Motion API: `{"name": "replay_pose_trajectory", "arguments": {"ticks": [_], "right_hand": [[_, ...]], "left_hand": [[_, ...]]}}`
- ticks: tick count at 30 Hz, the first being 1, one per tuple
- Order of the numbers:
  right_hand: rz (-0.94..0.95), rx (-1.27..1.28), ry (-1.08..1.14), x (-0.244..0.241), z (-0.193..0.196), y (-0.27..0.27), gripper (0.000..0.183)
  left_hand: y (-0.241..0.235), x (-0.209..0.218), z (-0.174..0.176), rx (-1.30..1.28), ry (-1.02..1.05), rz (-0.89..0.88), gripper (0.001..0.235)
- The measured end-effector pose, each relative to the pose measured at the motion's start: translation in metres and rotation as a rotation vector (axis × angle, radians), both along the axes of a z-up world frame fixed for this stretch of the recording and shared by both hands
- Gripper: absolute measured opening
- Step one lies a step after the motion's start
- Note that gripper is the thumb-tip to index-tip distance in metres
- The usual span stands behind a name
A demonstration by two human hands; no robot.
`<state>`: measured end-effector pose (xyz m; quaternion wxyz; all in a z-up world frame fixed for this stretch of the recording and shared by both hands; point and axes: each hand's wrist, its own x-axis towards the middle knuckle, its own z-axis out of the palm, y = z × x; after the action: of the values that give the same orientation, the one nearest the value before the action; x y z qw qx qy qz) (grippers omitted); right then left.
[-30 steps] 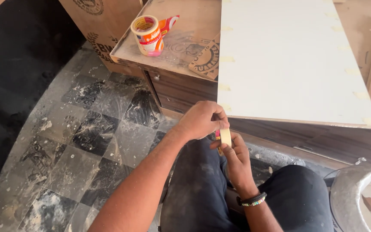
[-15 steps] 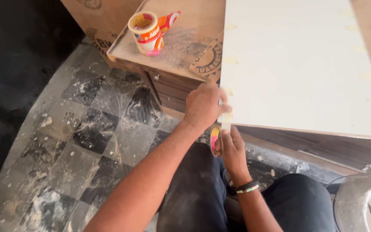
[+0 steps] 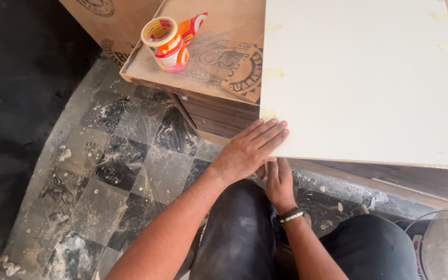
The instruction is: Applying masking tape to the edges of a white laminate board in a furniture workshop.
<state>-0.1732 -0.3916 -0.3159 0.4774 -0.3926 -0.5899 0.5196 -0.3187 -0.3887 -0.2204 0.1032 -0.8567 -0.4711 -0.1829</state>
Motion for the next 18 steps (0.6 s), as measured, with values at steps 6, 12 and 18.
{"name": "replay_pose_trajectory", "arguments": {"ticks": [6, 12, 18], "right_hand": [[0.237, -0.387, 0.654, -0.006, -0.043, 0.013, 0.034], [0.053, -0.766, 0.887, -0.003, -0.010, -0.003, 0.025], [0.010, -0.522, 0.280, 0.069, 0.060, -0.043, 0.060]], "left_hand": [[-0.002, -0.001, 0.001, 0.074, -0.025, -0.008, 0.059], [0.009, 0.005, -0.022, 0.123, -0.008, 0.011, 0.055], [-0.001, 0.028, 0.021, -0.038, -0.018, 0.146, 0.066]]}}
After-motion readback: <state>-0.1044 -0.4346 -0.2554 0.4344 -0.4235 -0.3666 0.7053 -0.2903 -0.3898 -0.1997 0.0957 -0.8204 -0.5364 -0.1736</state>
